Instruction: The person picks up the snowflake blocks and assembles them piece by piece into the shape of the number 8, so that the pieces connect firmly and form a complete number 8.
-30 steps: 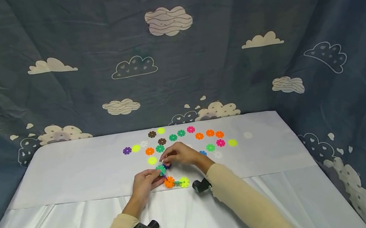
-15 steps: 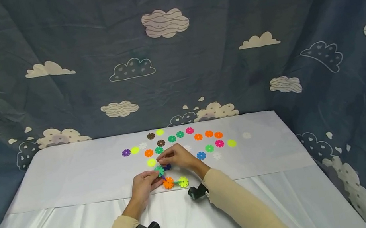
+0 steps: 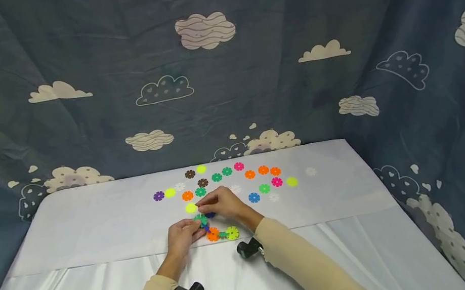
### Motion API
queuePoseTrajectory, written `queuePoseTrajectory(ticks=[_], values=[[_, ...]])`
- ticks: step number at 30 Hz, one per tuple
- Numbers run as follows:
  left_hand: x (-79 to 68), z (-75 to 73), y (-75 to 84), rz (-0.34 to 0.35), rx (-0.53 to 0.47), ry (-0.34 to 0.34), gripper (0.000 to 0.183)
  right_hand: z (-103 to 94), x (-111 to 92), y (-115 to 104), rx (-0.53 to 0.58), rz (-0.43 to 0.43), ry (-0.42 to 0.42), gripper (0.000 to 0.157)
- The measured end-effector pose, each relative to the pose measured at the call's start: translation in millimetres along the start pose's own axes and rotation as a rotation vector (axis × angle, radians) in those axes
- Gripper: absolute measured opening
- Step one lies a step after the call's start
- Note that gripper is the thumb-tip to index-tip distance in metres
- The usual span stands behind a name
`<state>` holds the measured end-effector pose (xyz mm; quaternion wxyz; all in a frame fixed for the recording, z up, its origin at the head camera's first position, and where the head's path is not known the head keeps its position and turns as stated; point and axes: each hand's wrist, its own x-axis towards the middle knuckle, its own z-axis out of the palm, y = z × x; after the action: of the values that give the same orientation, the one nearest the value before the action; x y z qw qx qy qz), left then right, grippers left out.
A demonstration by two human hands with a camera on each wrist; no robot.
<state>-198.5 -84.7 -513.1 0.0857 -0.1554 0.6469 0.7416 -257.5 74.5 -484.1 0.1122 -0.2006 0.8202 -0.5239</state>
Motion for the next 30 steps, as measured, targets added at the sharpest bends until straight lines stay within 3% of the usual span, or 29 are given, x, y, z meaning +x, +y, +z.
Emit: queuePoseTrajectory(ticks=[6, 9, 15, 19, 25, 30], values=[[-3.3, -3.5, -1.4, 0.024, 0.006, -0.132, 0.034, 0.6, -1, 1, -0.029, 0.025, -0.046, 0.017], [-4.0, -3.9, 0.4, 0.035, 0.035, -0.164, 0.038, 0.5, 0, -1, -0.052, 0.025, -0.06, 0.014], [-7.0, -3.4, 3.5, 0.046, 0.115, -0.141, 0.04, -6.7, 2, -2, -0.104, 0.064, -0.016, 0.019], [-12.5, -6.8, 5.3, 0.035, 0.149, -0.101, 0.039, -10.3, 4, 3, -0.208, 0.127, 0.02, 0.016], [-12.2, -8.8, 4.9, 0.04, 0.112, -0.12, 0.042, -6.6, 9, 9, -0.413, 0.183, -0.073, 0.026], [-11.5, -9.1, 3.7, 0.056, 0.108, -0.145, 0.043, -5.1, 11, 9, -0.467, 0.143, -0.084, 0.021]])
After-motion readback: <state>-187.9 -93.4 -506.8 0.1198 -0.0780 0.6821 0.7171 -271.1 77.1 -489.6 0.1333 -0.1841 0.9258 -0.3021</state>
